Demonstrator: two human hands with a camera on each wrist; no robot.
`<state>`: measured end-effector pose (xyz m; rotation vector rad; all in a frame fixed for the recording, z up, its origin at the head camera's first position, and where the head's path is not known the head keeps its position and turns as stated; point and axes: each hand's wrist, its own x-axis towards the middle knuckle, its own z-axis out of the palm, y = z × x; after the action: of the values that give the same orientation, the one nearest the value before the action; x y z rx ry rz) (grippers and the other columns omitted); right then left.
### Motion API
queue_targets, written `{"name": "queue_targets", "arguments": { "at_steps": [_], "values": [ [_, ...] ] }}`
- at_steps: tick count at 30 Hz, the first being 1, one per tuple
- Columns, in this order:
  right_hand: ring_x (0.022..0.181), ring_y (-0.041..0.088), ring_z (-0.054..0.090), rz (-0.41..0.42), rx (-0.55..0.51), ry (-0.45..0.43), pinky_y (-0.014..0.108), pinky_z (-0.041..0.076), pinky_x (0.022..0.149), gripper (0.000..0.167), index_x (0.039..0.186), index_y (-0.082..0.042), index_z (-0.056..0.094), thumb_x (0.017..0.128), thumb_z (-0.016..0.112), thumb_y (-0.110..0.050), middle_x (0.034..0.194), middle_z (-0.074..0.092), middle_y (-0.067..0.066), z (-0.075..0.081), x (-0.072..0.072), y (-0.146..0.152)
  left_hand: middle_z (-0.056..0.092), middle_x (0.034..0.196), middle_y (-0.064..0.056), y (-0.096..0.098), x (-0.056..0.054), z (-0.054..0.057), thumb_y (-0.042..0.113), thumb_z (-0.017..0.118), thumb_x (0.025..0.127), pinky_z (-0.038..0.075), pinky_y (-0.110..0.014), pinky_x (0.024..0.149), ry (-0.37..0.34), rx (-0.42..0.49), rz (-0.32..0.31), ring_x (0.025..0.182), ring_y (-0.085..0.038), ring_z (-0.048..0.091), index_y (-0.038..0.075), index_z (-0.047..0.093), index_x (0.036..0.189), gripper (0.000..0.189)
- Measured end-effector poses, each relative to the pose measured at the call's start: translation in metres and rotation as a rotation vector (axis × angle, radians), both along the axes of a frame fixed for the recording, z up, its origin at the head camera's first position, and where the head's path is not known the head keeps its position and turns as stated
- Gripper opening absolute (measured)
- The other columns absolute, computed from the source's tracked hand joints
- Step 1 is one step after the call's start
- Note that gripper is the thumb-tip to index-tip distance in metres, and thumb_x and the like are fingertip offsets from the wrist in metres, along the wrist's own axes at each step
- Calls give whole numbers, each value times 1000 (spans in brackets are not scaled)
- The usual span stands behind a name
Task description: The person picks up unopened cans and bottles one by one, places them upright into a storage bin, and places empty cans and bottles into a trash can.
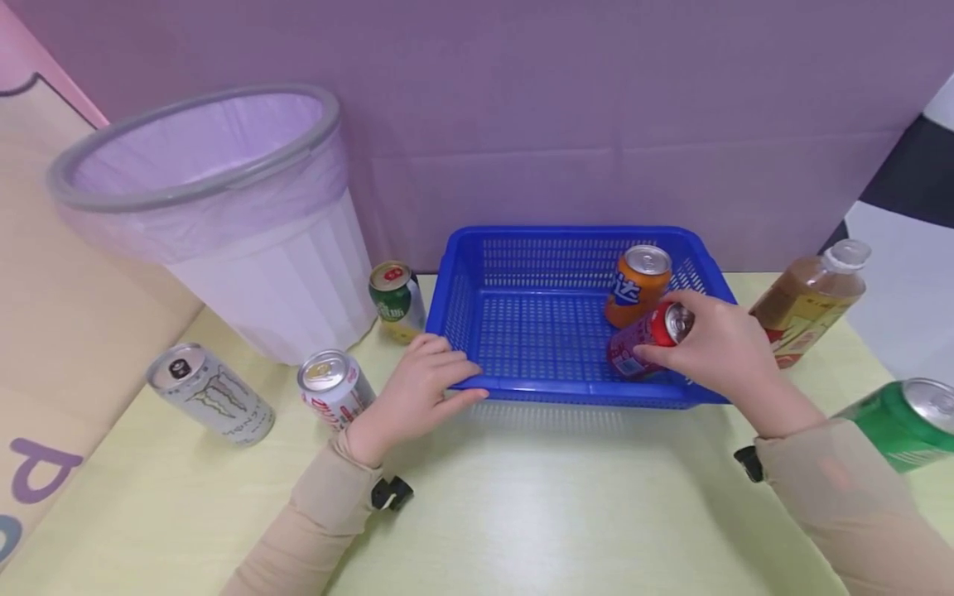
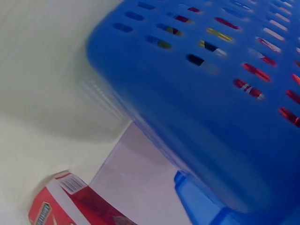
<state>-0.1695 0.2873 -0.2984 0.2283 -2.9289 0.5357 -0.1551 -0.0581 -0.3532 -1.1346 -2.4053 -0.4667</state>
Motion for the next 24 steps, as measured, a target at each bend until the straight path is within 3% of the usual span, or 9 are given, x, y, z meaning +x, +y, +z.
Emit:
{"name": "queue_targets", "arguments": {
  "at_steps": [8, 24],
  "values": [
    [74, 38, 60, 1, 23, 9, 48, 50, 58, 78, 115, 7, 55, 67, 81, -49, 94, 63, 31, -9, -5, 4, 68, 85, 8, 1, -1, 0, 39, 63, 88, 37, -32, 87, -5, -1, -4, 77, -11, 50, 17, 70, 94, 24],
    [74, 38, 60, -6, 44, 36, 47, 49, 56, 78, 116, 7, 54, 67, 82, -46, 95, 62, 31, -11, -5, 1, 67, 84, 8, 0, -2, -2, 39, 63, 88, 37, -32, 85, 24, 7, -7, 76, -11, 50, 17, 70, 93, 23]
  ]
}}
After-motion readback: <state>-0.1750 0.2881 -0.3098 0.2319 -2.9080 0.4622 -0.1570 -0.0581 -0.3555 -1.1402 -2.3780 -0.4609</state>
